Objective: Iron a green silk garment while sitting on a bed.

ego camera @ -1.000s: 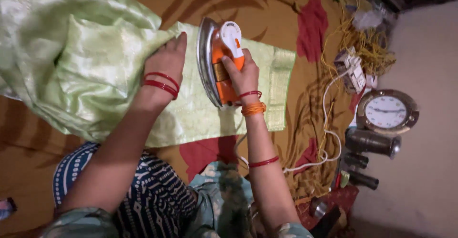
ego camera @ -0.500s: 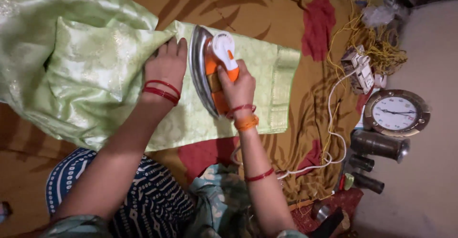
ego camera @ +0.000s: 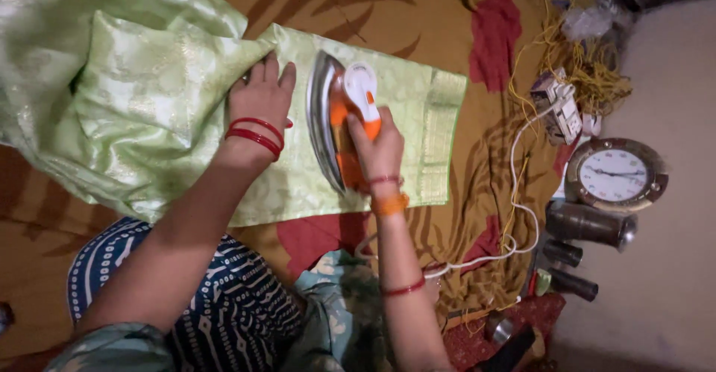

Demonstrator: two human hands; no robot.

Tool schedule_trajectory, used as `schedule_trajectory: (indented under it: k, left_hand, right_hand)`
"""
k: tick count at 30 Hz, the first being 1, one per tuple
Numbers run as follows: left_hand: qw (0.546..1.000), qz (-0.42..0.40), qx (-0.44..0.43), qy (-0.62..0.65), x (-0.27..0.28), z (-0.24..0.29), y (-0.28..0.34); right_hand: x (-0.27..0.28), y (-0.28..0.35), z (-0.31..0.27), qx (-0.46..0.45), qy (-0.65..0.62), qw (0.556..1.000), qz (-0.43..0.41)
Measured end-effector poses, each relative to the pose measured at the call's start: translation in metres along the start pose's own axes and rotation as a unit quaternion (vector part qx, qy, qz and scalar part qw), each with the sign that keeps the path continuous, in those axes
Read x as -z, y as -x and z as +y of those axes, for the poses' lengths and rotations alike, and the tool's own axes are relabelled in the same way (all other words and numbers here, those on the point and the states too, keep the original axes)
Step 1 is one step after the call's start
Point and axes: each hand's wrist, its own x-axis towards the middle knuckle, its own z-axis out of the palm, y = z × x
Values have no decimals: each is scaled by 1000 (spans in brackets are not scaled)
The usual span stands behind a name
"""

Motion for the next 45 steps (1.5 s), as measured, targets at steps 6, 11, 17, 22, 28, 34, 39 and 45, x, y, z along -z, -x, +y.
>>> schedule_trajectory:
  k: [6, 11, 17, 22, 28, 34, 39, 45]
  left_hand:
    - [1000, -5, -4, 4, 22, 16, 2]
    - [999, -33, -5, 1, -10, 20, -1]
    - [1000, -30, -5, 9, -14, 20, -5]
    - [1000, -29, -7, 9, -7, 21, -3]
    - [997, -59, -5, 44, -7, 26, -5]
    - [994, -95, 34, 34, -2, 36, -5]
    - [993, -117, -17, 11, 25, 42, -1]
    - [978, -206, 17, 15, 26, 45, -16]
  right_hand:
    - [9, 22, -5, -34, 2, 999, 11]
    - [6, 1, -8, -31, 2, 999, 18]
    - [-3, -36, 0, -13, 7, 999, 36]
    - [-1, -39, 4, -5, 11, 999, 37]
    - [21, 6, 26, -15, 29, 999, 30]
    - [36, 39, 45, -35, 53, 997, 37]
    - [34, 29, 41, -61, 38, 996, 51]
    - [33, -6, 35, -61, 30, 995, 78]
